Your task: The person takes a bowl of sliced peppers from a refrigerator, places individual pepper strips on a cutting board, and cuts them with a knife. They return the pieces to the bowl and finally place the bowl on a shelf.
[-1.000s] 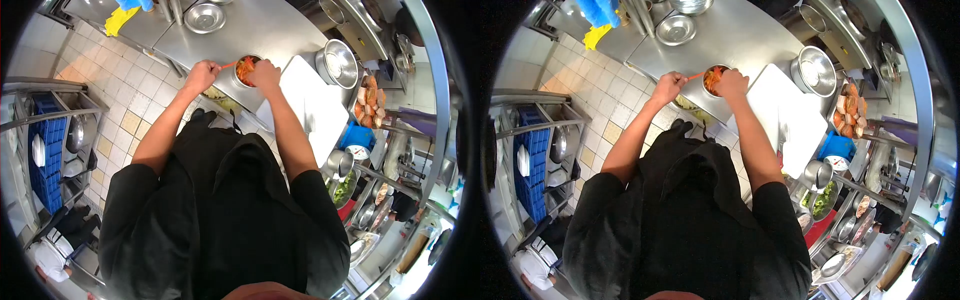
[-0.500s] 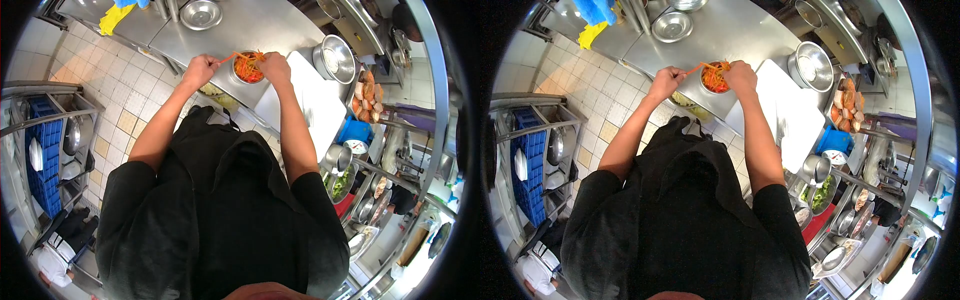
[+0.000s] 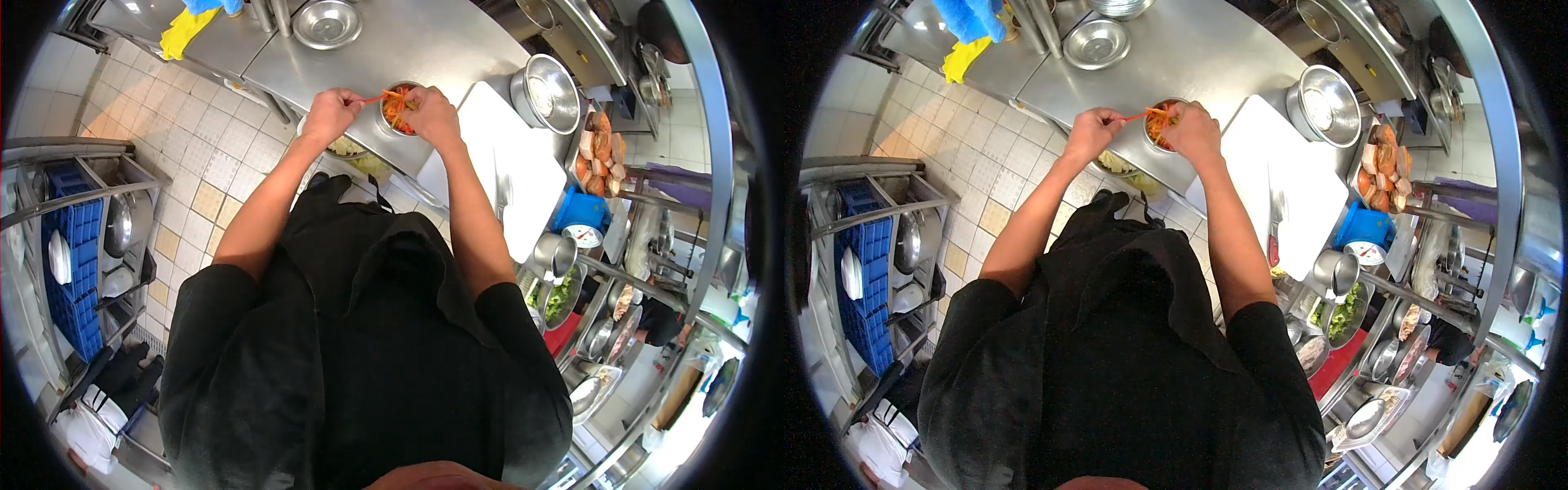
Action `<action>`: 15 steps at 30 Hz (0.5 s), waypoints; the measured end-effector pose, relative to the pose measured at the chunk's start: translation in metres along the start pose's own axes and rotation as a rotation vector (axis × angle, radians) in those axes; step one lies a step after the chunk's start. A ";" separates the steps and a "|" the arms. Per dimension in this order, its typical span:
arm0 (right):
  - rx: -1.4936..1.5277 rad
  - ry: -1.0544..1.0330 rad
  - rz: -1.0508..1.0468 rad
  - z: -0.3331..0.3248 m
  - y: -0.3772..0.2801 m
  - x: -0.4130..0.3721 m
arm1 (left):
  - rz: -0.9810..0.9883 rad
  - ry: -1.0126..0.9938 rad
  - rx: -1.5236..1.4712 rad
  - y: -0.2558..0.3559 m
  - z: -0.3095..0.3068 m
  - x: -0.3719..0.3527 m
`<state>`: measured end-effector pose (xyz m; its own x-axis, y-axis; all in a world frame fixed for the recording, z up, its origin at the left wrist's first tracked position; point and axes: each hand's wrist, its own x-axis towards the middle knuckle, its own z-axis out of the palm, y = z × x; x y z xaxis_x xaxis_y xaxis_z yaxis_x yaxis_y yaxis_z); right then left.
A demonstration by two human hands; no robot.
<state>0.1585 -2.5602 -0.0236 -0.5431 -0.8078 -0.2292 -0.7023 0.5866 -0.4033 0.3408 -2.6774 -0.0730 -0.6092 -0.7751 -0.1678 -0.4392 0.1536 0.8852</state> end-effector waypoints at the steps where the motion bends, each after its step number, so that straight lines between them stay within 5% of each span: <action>1: 0.023 -0.046 0.016 0.002 0.003 0.004 | 0.011 0.009 0.006 -0.002 0.000 -0.001; 5: 0.076 0.090 -0.100 0.029 0.015 0.018 | 0.049 0.055 0.005 -0.008 -0.007 -0.001; 9: -0.204 -0.154 0.001 0.019 -0.022 0.013 | 0.023 0.069 -0.002 -0.009 -0.015 -0.005; 15: -0.277 -0.211 0.176 0.017 -0.033 0.021 | 0.082 0.105 0.006 -0.021 -0.012 -0.013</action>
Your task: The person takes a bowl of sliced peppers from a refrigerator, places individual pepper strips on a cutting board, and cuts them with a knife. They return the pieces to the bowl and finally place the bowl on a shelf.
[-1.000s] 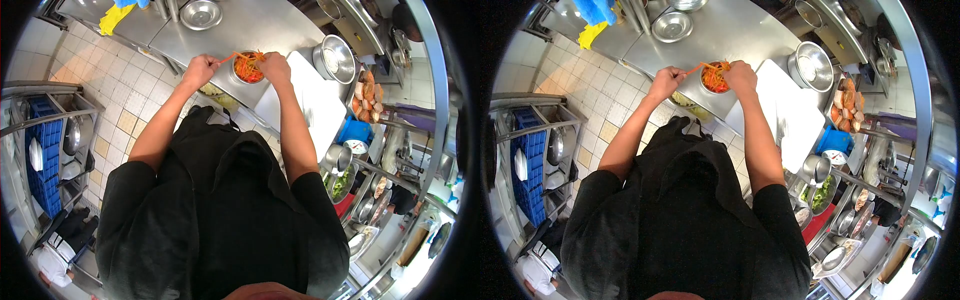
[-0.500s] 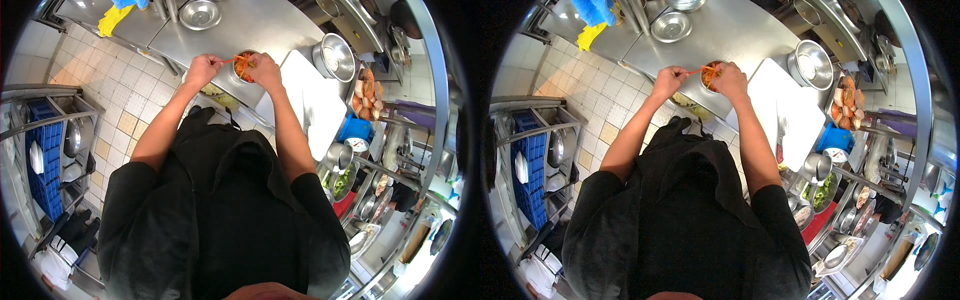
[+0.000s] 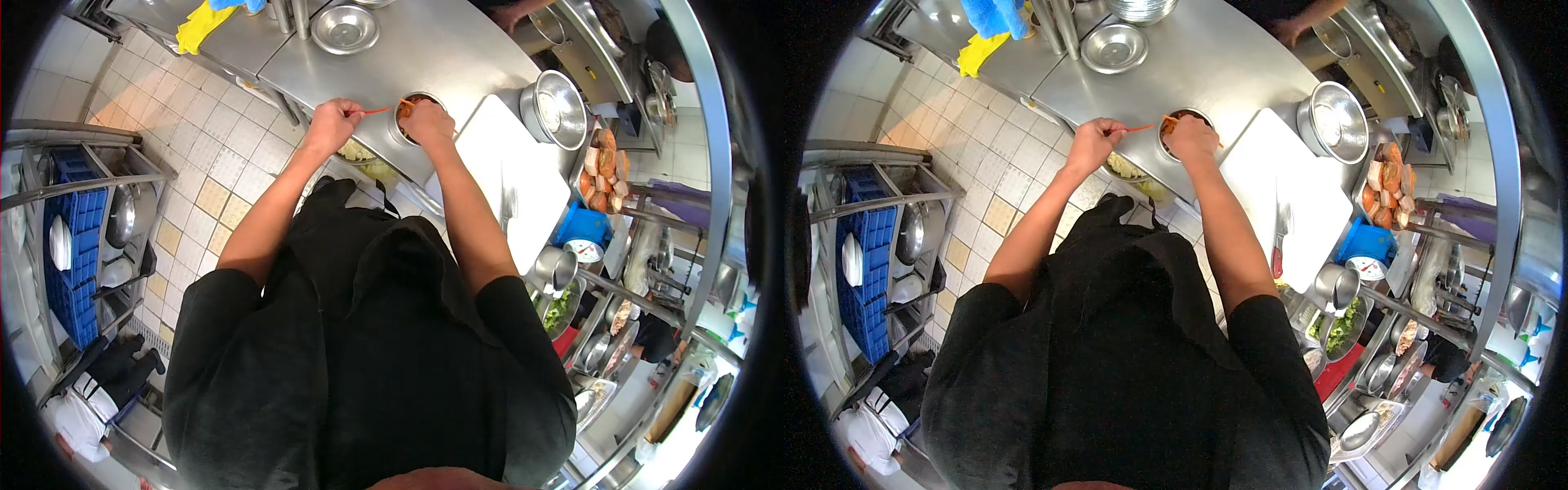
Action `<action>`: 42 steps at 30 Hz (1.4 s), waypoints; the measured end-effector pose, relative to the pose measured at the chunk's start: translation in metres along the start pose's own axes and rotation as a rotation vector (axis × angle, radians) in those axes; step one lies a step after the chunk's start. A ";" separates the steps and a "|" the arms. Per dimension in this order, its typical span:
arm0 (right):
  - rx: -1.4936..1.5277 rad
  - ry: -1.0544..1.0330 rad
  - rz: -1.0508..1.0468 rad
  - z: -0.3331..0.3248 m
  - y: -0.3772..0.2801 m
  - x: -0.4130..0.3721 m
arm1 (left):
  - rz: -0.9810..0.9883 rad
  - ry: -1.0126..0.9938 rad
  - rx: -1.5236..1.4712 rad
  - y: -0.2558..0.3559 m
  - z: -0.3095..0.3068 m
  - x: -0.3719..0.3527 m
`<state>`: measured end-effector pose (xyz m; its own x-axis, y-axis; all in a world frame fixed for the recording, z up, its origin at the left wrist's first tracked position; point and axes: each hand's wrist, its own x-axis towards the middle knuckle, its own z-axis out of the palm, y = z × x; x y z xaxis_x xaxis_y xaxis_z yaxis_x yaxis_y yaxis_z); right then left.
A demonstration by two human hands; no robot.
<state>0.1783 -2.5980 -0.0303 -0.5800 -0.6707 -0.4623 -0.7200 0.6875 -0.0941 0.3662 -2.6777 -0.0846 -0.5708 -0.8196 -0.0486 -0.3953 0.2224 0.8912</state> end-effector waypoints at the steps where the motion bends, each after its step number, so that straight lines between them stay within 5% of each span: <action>1: 0.000 0.024 0.010 0.005 0.002 0.004 | -0.022 -0.013 -0.004 0.001 0.000 -0.001; 9: 0.048 0.008 0.030 0.002 0.018 0.011 | -0.101 -0.051 -0.035 0.008 -0.002 -0.007; 21: 0.752 0.005 -0.159 0.006 0.087 -0.013 | 0.050 -0.052 -0.072 0.016 0.012 -0.001; 25: 0.890 0.067 -0.133 0.019 0.091 -0.021 | -0.049 -0.131 -0.135 0.021 0.021 0.003; 42: 0.864 0.388 -0.071 0.035 0.088 -0.040 | -0.056 -0.252 -0.194 0.042 0.037 0.004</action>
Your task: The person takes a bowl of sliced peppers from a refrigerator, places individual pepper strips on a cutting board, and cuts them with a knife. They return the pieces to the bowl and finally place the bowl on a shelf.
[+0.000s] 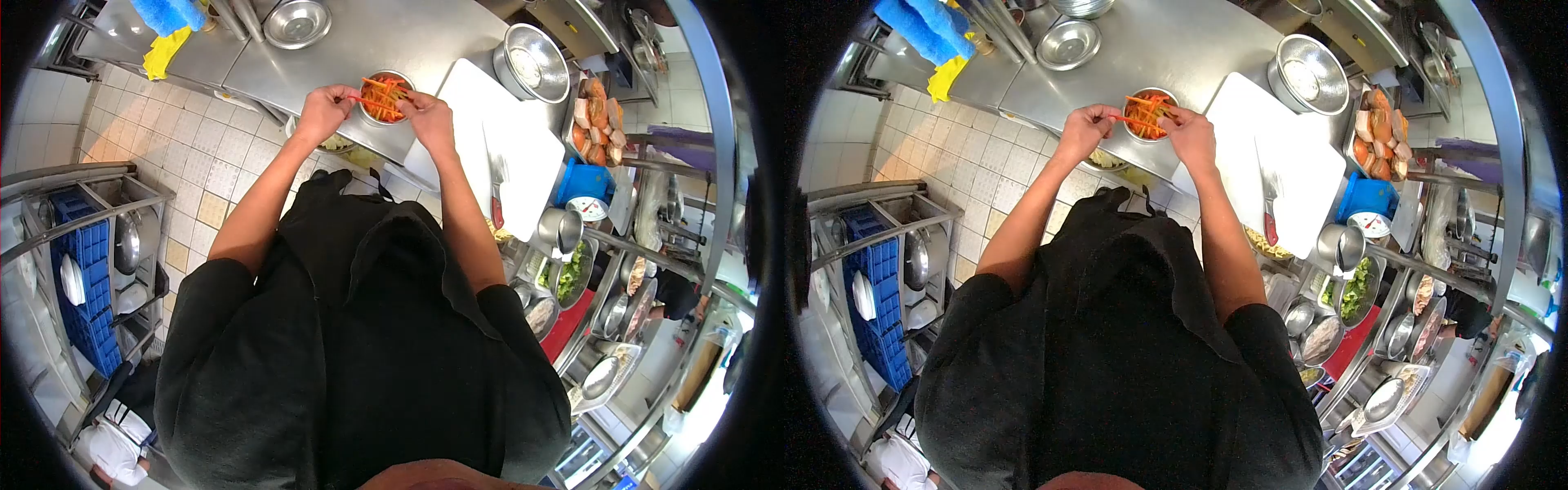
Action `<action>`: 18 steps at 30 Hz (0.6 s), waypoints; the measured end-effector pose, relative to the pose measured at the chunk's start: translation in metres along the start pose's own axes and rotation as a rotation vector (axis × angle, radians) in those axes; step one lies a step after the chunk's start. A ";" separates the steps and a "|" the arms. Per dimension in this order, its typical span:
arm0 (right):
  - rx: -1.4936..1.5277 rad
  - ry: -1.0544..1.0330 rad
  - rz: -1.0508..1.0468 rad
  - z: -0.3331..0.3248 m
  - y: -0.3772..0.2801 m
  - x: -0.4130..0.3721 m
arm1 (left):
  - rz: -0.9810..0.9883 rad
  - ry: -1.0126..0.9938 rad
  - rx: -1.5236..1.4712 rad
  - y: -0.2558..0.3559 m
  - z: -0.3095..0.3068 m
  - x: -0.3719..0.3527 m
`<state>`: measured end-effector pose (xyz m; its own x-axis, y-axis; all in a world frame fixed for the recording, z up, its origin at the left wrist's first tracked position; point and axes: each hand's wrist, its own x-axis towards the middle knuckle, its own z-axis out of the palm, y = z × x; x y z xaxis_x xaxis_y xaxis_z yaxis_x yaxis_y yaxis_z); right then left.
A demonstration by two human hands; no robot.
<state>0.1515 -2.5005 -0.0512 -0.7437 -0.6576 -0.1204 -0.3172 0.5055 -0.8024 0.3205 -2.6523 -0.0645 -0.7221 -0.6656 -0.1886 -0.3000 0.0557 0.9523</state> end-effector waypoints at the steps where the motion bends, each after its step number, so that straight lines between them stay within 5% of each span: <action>1: -0.019 0.030 -0.013 -0.002 0.000 -0.002 | 0.005 -0.001 -0.018 0.001 0.002 -0.002; 7: -0.056 0.274 0.116 -0.067 0.079 -0.032 | 0.067 -0.117 0.021 0.016 0.046 -0.012; 9: -0.427 0.341 0.079 -0.096 0.127 -0.062 | 0.137 -0.214 0.078 0.011 0.076 -0.011; 12: -0.597 0.255 0.385 -0.121 0.161 -0.109 | 0.326 -0.320 0.264 -0.002 0.131 -0.004; 16: -0.521 0.343 0.175 -0.125 0.206 -0.134 | 0.428 -0.414 0.368 -0.015 0.188 0.008; 18: -0.466 0.318 0.294 -0.129 0.205 -0.135 | 0.534 -0.421 0.401 -0.027 0.209 0.015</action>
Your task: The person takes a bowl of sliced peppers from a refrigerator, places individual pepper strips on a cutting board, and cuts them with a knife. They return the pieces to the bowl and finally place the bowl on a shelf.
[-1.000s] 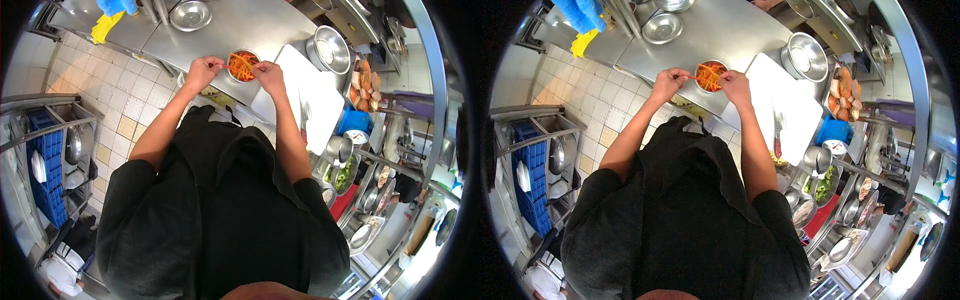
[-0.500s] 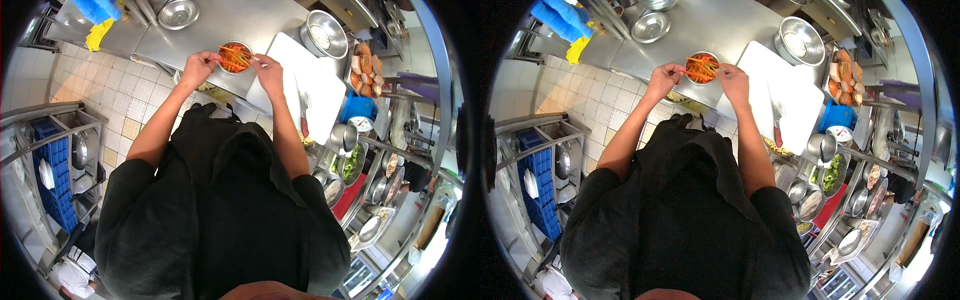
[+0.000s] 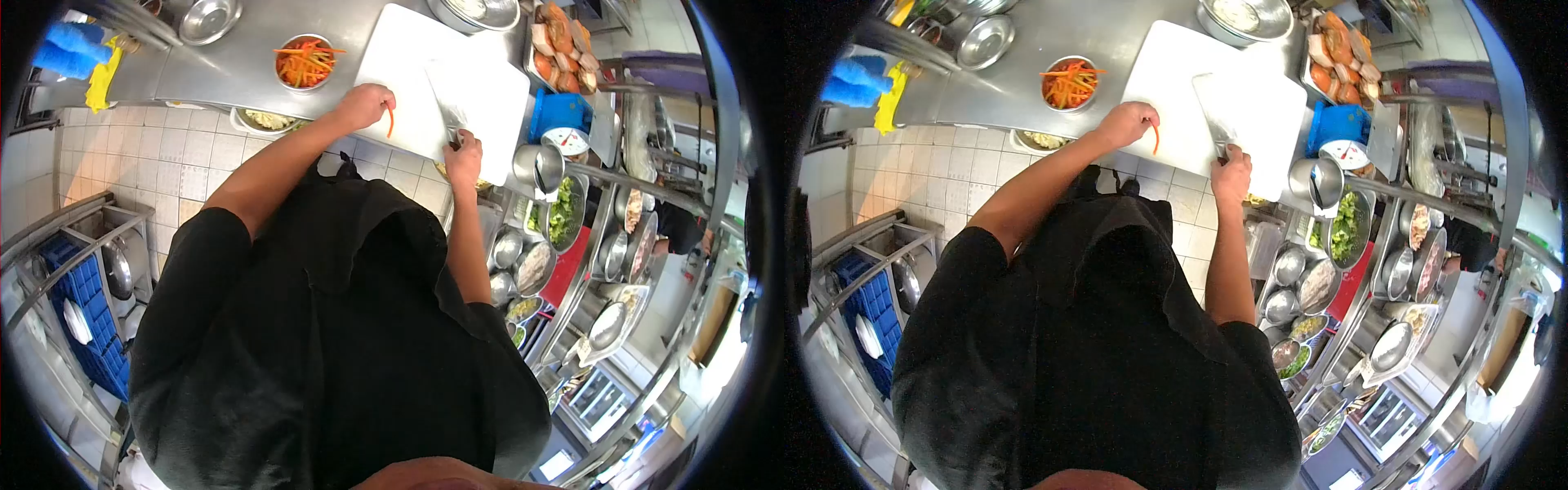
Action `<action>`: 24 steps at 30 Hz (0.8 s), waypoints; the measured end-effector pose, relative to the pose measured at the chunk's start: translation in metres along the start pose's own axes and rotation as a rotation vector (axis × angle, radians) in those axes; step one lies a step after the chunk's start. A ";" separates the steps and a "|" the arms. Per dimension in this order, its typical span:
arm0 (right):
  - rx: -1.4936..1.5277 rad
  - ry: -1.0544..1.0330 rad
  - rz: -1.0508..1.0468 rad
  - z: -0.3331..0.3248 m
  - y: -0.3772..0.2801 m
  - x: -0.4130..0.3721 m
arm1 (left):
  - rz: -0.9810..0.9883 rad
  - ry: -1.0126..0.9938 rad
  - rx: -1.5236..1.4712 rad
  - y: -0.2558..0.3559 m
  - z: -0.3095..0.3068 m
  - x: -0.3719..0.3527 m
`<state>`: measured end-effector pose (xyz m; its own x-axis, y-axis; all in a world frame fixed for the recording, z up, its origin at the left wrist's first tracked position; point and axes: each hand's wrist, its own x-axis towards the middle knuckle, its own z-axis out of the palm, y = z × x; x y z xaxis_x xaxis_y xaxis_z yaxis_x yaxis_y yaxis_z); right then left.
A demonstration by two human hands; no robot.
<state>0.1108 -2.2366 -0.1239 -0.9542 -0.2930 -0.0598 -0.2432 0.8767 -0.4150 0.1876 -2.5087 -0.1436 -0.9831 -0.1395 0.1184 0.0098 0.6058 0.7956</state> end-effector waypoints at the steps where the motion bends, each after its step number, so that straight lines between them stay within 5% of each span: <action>1: 0.010 -0.022 0.047 0.001 0.003 0.001 | 0.061 0.004 0.041 -0.005 0.004 0.004; 8: 0.380 -0.024 0.117 -0.016 -0.013 -0.028 | 0.269 0.091 0.183 -0.005 0.004 0.003; 12: 0.794 -0.238 0.154 0.009 0.009 -0.046 | 0.278 0.066 0.162 0.013 0.002 0.010; 15: 0.805 -0.360 0.253 -0.010 -0.016 -0.055 | 0.264 0.084 0.040 0.009 0.008 0.013; 24: 0.417 -0.360 -0.040 -0.006 -0.015 -0.061 | 0.232 0.150 0.265 -0.002 0.009 -0.009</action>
<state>0.1720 -2.2298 -0.1087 -0.8081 -0.4987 -0.3133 -0.1184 0.6586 -0.7431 0.1948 -2.5012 -0.1519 -0.9224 -0.0766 0.3785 0.1617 0.8135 0.5587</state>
